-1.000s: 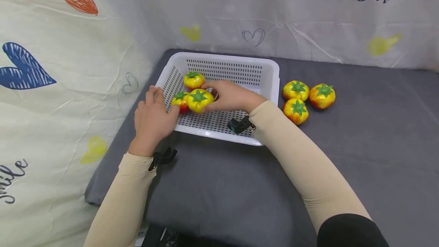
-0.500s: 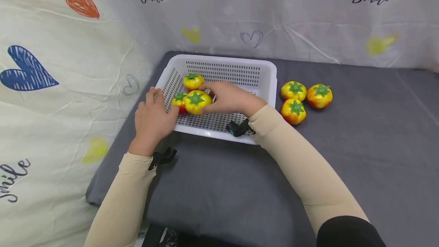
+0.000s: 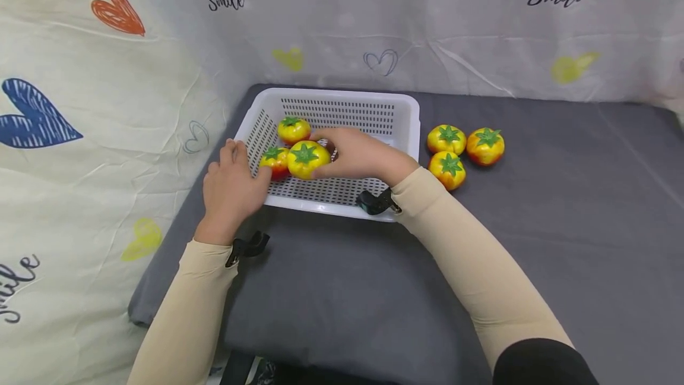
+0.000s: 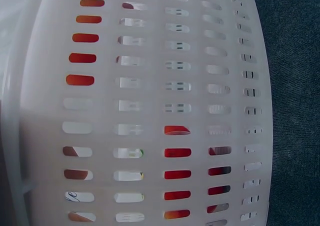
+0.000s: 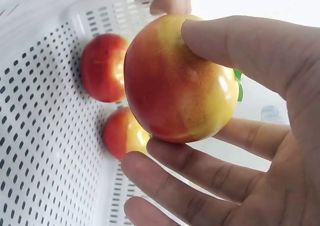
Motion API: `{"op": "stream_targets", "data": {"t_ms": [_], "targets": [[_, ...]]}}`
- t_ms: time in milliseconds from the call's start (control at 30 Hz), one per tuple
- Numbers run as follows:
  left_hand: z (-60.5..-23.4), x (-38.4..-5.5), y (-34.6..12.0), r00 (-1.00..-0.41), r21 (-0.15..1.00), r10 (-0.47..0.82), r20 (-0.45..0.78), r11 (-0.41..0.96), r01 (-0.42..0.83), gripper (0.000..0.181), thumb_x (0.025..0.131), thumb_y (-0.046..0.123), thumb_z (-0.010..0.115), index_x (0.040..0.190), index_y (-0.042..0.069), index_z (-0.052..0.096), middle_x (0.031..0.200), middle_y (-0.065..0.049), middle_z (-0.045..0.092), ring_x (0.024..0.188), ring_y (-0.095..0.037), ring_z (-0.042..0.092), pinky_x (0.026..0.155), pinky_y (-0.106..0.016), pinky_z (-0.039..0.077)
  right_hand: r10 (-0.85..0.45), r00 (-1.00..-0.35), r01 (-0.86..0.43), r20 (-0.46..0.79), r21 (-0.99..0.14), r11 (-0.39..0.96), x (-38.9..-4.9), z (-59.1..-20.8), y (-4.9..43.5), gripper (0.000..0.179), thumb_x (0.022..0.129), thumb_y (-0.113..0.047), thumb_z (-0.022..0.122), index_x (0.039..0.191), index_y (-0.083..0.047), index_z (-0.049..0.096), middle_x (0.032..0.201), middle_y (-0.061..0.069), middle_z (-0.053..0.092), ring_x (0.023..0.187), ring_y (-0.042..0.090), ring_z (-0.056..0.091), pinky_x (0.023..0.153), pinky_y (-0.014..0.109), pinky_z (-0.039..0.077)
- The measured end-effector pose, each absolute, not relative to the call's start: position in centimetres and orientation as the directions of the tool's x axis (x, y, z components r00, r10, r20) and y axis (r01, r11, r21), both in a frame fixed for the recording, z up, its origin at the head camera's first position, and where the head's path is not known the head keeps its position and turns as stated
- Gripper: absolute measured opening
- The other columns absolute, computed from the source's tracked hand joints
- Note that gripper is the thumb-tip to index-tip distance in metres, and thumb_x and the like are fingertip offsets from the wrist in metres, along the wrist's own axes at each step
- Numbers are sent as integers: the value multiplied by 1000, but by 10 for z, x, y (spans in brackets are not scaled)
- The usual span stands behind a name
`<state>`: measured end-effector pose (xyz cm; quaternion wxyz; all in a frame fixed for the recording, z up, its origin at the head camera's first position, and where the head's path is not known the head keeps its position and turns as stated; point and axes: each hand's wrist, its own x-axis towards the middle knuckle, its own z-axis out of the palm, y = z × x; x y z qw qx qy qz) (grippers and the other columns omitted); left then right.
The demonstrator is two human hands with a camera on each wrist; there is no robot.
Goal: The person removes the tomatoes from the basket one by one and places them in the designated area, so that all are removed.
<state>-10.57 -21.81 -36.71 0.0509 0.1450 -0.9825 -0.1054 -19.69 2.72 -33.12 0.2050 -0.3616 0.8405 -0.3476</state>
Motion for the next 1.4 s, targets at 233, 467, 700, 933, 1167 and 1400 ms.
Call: {"op": "stream_targets", "data": {"t_ms": [233, 467, 700, 933, 1167, 1400], "targets": [[-368, -105, -218, -954, 226, -293, 63, 935, -273, 80, 98, 42, 45, 162, -5, 31, 169, -25, 25, 116, -52, 47, 105, -64, 38, -743, -664, -467, -85, -729, 500, -194, -333, 38, 71, 86, -34, 85, 149, -15, 58, 125, 7, 69, 103, 24, 67, 91, 41, 59], [-367, -106, -218, -954, 214, -293, 60, 937, -275, 82, 99, 44, 45, 162, -5, 29, 169, -26, 25, 118, -53, 47, 106, -64, 38, -732, -676, -466, -88, -718, 517, -191, -330, 50, 73, 86, -37, 85, 150, -16, 57, 124, 7, 69, 105, 23, 66, 88, 41, 59], [-365, -105, -218, -952, 216, -301, 50, 934, -284, 82, 99, 45, 44, 163, -5, 28, 169, -27, 24, 117, -53, 46, 106, -64, 38, -708, -699, -436, -99, -726, 531, -189, -327, 60, 73, 86, -38, 85, 149, -17, 56, 123, 8, 68, 106, 25, 67, 86, 40, 60], [-366, -106, -218, -952, 221, -300, 55, 934, -281, 83, 99, 45, 44, 163, -5, 28, 169, -28, 24, 115, -53, 47, 104, -64, 38, -697, -712, -430, -85, -732, 529, -188, -328, 73, 71, 86, -38, 86, 148, -18, 58, 122, 6, 69, 104, 24, 66, 89, 42, 59], [-367, -107, -218, -954, 226, -293, 63, 935, -272, 83, 98, 44, 46, 162, -6, 28, 169, -28, 24, 117, -54, 46, 104, -65, 37, -671, -736, -422, -91, -714, 559, -182, -324, 87, 72, 87, -41, 85, 150, -18, 57, 122, 7, 69, 105, 26, 65, 93, 45, 57], [-366, -106, -218, -954, 235, -296, 42, 931, -278, 82, 100, 44, 44, 163, -5, 26, 170, -28, 21, 121, -55, 43, 107, -66, 35, -646, -759, -412, -80, -709, 572, -177, -321, 99, 73, 87, -40, 86, 150, -18, 58, 121, 4, 69, 104, 24, 65, 96, 45, 55]]}}
